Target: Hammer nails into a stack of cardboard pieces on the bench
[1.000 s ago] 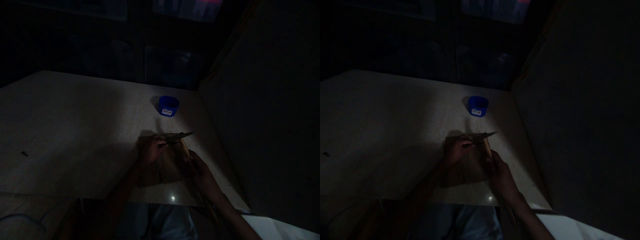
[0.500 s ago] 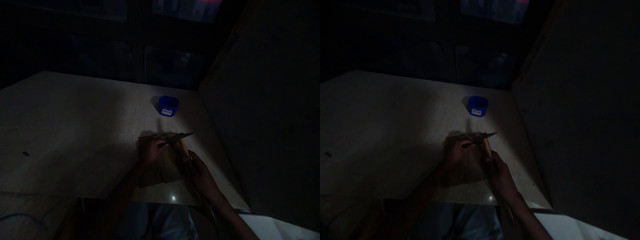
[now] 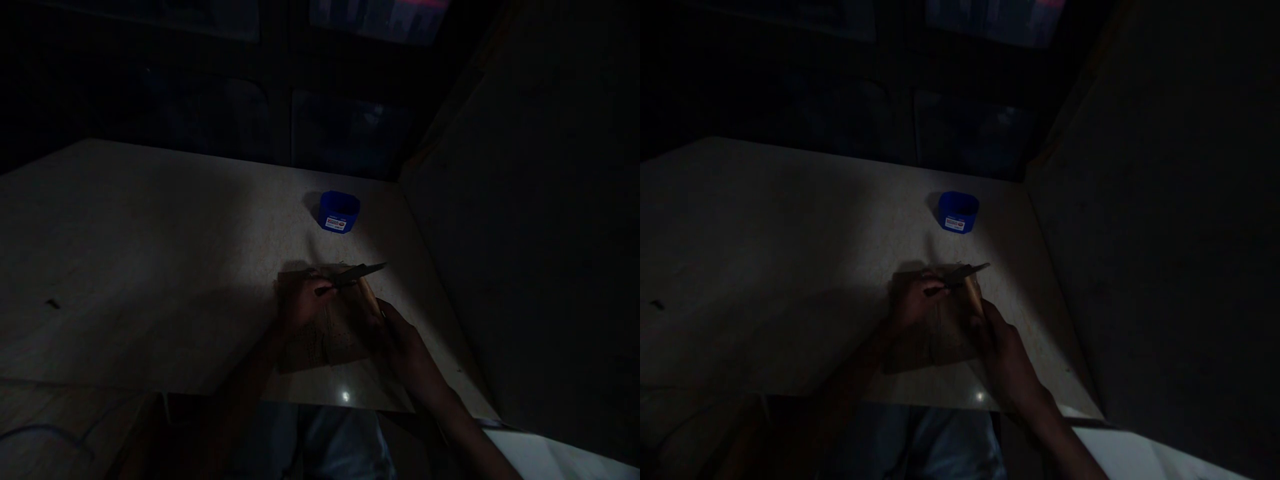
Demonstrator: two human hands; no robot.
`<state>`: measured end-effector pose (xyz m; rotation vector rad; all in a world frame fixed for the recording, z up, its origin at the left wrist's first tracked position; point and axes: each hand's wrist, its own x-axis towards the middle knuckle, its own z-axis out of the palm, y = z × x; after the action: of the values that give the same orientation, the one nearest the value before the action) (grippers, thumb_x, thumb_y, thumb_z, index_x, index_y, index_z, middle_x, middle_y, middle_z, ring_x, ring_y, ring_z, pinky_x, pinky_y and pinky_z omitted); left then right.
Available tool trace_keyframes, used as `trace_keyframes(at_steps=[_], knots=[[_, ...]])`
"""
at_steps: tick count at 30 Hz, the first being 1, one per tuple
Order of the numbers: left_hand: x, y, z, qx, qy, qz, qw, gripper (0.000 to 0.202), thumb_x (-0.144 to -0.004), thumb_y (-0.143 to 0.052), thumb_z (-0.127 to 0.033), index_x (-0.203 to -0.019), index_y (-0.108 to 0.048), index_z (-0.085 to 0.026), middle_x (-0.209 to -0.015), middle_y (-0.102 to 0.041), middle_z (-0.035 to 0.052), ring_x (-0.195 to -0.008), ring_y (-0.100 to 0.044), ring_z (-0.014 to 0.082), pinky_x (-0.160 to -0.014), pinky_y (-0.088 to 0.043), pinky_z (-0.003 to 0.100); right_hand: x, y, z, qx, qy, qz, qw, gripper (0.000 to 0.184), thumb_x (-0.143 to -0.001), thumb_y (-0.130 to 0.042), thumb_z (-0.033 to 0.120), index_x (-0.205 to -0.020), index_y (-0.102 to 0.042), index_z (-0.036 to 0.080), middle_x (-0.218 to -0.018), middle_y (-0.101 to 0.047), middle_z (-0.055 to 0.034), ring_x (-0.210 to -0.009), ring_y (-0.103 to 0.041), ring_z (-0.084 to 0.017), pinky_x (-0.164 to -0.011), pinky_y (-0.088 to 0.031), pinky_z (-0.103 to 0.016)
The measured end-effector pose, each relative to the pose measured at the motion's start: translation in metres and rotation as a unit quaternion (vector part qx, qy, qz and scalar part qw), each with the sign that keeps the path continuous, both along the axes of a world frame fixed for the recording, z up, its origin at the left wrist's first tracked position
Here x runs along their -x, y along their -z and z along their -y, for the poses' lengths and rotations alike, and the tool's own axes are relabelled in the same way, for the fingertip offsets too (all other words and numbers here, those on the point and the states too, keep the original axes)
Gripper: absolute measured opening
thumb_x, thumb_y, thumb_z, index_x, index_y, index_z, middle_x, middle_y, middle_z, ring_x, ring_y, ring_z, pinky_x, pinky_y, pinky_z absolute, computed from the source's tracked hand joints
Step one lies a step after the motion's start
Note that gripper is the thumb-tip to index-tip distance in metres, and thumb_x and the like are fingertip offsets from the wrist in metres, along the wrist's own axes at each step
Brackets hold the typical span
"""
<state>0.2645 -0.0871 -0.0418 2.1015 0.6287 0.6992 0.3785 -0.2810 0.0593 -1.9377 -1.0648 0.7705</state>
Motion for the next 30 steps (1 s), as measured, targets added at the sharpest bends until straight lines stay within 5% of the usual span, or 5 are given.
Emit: trace_keyframes(at_steps=[10,19,25,30], knots=[[0.000,-0.007,-0.001,-0.016,-0.002,-0.034,0.999,0.013,-0.086,-0.070,-0.017,-0.074,-0.075,-0.019,-0.081,-0.069,0.0023,-0.074,-0.064,0.0145,-0.069,-0.046,0.027,-0.006,-0.015,-0.013,0.089,-0.087,0.044,0.991,0.050,-0.101,-0.040,0.042,-0.143,-0.052,0.017,-0.095,-0.079,-0.0133,-0.080,-0.076,-0.028,-0.060,-0.049,-0.027],[0.000,-0.002,-0.001,-0.001,0.007,-0.018,1.000,0.011,-0.088,-0.069,-0.021,-0.082,-0.078,-0.021,-0.082,-0.071,0.0026,-0.077,-0.064,0.0150,-0.070,-0.045,0.027,-0.017,-0.011,-0.009,0.039,-0.060,0.017,0.997,0.051,-0.101,-0.044,0.047,-0.144,-0.053,0.020,-0.112,-0.077,-0.0124,-0.097,-0.074,-0.027,-0.073,-0.054,-0.028],[0.001,-0.003,-0.001,-0.003,0.008,-0.038,0.999,0.019,-0.087,-0.071,-0.021,-0.069,-0.075,-0.019,-0.074,-0.066,0.0010,-0.068,-0.059,0.0126,-0.063,-0.041,0.026,-0.013,-0.009,-0.013,0.084,-0.091,-0.010,0.992,0.053,-0.101,-0.043,0.048,-0.143,-0.054,0.018,-0.104,-0.079,-0.0130,-0.090,-0.076,-0.029,-0.071,-0.054,-0.031],[0.001,-0.004,-0.001,0.014,0.007,-0.031,0.999,0.010,-0.087,-0.070,-0.021,-0.082,-0.079,-0.022,-0.082,-0.073,0.0022,-0.075,-0.065,0.0149,-0.070,-0.046,0.028,-0.013,-0.012,-0.011,0.049,-0.061,0.005,0.997,0.054,-0.102,-0.041,0.051,-0.143,-0.053,0.018,-0.117,-0.075,-0.0143,-0.101,-0.074,-0.028,-0.076,-0.055,-0.030]])
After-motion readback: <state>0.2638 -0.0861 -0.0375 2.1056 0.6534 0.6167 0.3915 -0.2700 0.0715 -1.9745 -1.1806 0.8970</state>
